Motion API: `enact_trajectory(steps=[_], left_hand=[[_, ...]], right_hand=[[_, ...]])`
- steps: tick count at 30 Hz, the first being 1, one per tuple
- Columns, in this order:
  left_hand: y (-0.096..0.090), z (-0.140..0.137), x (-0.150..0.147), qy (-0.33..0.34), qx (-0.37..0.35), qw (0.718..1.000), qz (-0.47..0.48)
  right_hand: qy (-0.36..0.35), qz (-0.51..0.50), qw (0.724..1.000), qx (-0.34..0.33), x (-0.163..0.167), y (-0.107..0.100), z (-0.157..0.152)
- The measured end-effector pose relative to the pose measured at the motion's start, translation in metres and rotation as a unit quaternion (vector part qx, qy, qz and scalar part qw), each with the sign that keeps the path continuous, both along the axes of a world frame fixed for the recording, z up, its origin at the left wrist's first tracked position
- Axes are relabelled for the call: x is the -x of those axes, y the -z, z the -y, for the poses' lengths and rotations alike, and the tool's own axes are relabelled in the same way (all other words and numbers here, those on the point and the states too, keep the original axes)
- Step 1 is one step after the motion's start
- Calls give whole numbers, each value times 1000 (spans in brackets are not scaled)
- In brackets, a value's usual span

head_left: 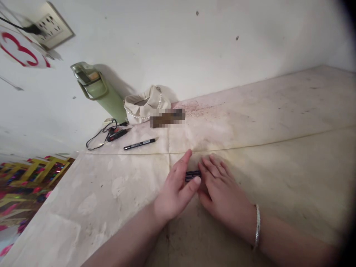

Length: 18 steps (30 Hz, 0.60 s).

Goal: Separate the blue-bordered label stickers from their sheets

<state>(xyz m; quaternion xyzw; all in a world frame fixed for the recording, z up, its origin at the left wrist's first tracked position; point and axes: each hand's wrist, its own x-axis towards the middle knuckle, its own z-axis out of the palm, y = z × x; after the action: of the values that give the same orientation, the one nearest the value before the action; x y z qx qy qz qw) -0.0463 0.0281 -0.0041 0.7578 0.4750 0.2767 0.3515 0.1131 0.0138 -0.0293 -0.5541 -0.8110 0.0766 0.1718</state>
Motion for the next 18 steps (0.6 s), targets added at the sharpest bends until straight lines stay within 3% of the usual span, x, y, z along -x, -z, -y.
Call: enact_trajectory(steps=[4, 9, 18], left_hand=[[2, 1, 0, -21, 95, 980, 171], [4, 0, -6, -27, 112, 962, 248], [12, 2, -8, -141, -6, 981, 131]], right_hand=[[-4, -5, 1000, 3, 1, -1, 0], [-7, -4, 1000, 5, 1, -2, 0], [3, -55, 998, 0, -3, -5, -2]])
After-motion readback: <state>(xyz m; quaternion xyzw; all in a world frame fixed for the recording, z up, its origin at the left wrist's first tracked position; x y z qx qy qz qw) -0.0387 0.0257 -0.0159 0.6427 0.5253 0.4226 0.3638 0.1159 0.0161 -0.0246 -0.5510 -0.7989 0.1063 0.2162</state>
